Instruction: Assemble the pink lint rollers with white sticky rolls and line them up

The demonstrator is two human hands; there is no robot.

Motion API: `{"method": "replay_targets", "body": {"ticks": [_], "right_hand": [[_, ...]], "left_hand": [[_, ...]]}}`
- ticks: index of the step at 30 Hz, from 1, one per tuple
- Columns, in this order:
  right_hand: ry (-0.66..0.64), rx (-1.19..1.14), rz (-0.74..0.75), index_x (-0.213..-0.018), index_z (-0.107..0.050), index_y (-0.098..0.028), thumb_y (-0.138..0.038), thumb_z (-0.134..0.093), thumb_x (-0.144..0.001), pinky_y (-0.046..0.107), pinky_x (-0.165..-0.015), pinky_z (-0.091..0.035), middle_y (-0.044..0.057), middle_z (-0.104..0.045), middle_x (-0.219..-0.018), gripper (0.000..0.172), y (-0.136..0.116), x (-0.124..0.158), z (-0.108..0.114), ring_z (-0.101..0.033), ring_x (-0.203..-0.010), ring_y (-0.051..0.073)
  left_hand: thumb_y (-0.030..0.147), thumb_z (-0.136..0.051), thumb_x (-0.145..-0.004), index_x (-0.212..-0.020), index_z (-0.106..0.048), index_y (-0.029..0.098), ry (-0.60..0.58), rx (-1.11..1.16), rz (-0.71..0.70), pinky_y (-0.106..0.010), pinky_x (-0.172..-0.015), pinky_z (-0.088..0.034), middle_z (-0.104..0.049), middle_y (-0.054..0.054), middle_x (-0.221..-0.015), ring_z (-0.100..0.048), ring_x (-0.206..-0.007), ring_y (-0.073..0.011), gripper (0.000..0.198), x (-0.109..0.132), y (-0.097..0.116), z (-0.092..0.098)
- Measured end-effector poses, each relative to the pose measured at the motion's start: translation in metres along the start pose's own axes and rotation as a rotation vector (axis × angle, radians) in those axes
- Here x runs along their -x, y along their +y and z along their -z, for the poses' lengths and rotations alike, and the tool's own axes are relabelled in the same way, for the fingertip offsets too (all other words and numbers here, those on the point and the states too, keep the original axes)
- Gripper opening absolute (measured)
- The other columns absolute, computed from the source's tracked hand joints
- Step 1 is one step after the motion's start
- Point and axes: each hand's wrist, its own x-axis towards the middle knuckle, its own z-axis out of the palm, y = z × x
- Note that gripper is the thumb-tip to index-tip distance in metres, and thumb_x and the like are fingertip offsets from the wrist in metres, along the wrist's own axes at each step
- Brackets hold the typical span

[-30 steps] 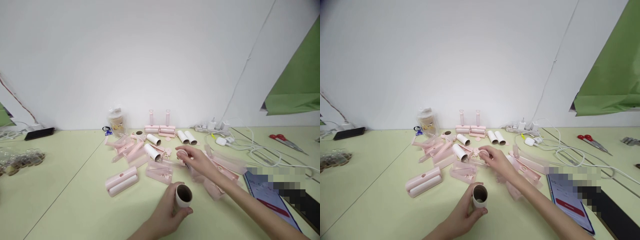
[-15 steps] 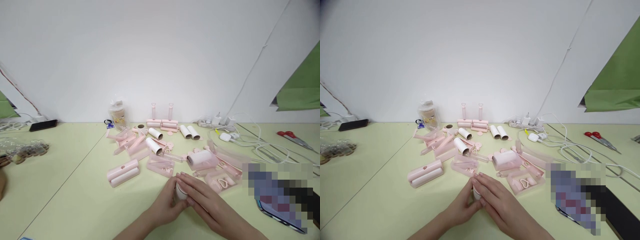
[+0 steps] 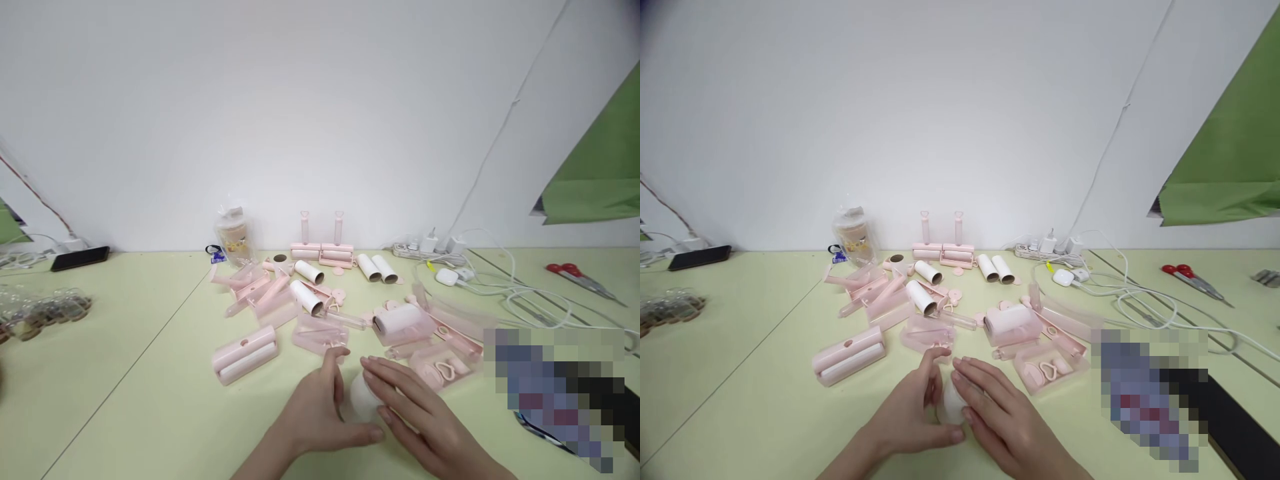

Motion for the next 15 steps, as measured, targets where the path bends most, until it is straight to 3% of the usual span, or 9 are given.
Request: {"method": "replay_targets", "body": {"ticks": [3, 4, 6, 8, 11, 13, 15], "right_hand": [[0.047, 0.112, 0.086, -0.13, -0.045, -0.009, -0.01, -0.046, -0.087, 0.035, -0.097, -0.045, 0.015, -0.059, -0.122, 0.044, -0.002, 0.005, 0.009, -0.045, -0.123, 0.022], [0.047, 0.159, 0.139, -0.128, -0.048, -0.008, -0.011, -0.048, -0.086, 0.035, -0.098, -0.044, 0.014, -0.062, -0.119, 0.042, -0.004, 0.006, 0.012, -0.045, -0.122, 0.023], [0.045, 0.243, 0.25, -0.121, -0.055, -0.008, -0.014, -0.053, -0.086, 0.033, -0.102, -0.04, 0.012, -0.066, -0.112, 0.036, -0.008, 0.004, 0.017, -0.047, -0.121, 0.023], [0.077, 0.288, 0.328, -0.116, -0.06, -0.011, -0.017, -0.054, -0.087, 0.032, -0.105, -0.035, 0.007, -0.069, -0.106, 0.03, -0.011, -0.002, 0.02, -0.05, -0.118, 0.021], [0.072, 0.303, 0.443, -0.11, -0.063, -0.018, -0.015, -0.046, -0.091, 0.029, -0.107, -0.029, -0.004, -0.071, -0.099, 0.025, -0.013, -0.018, 0.022, -0.061, -0.104, 0.011], [-0.025, 0.337, 0.518, -0.107, -0.064, -0.022, -0.012, -0.038, -0.094, 0.023, -0.106, -0.026, -0.009, -0.068, -0.104, 0.031, -0.013, -0.027, 0.02, -0.064, -0.096, 0.005], [-0.143, 0.377, 0.55, -0.108, -0.064, -0.023, -0.012, -0.034, -0.095, 0.019, -0.106, -0.024, -0.01, -0.062, -0.114, 0.034, -0.013, -0.03, 0.018, -0.063, -0.097, 0.003]], "left_hand": [[0.075, -0.027, -0.072, -0.136, -0.003, 0.02, -0.139, 0.433, 0.195, -0.023, -0.039, -0.035, -0.055, 0.003, -0.056, -0.049, -0.041, -0.0139, 0.088, -0.006, -0.003, -0.004], [0.076, -0.022, -0.072, -0.136, 0.005, 0.02, -0.157, 0.565, 0.242, -0.022, -0.036, -0.034, -0.057, 0.002, -0.055, -0.05, -0.038, -0.0147, 0.089, -0.008, -0.003, -0.007], [0.077, -0.031, -0.07, -0.135, 0.014, 0.024, -0.151, 0.732, 0.299, -0.021, -0.035, -0.035, -0.061, 0.001, -0.058, -0.054, -0.039, -0.0169, 0.095, -0.011, -0.001, -0.014], [0.074, -0.04, -0.07, -0.136, 0.006, 0.028, -0.145, 0.862, 0.314, -0.02, -0.037, -0.034, -0.06, 0.002, -0.061, -0.056, -0.042, -0.0164, 0.093, -0.01, 0.004, -0.019], [0.075, -0.038, -0.071, -0.129, -0.032, 0.021, -0.29, 1.156, 0.404, -0.017, -0.042, -0.029, -0.055, 0.002, -0.061, -0.049, -0.043, -0.0097, 0.079, -0.003, 0.011, -0.019], [0.073, -0.042, -0.072, -0.108, -0.052, 0.015, -0.303, 1.286, 0.505, -0.016, -0.044, -0.026, -0.049, 0.003, -0.059, -0.043, -0.044, -0.006, 0.07, 0.001, 0.013, -0.017], [0.068, -0.05, -0.072, -0.095, -0.056, 0.016, -0.242, 1.315, 0.543, -0.016, -0.047, -0.026, -0.047, 0.004, -0.06, -0.043, -0.048, -0.0058, 0.058, 0.002, 0.013, -0.015]]}}
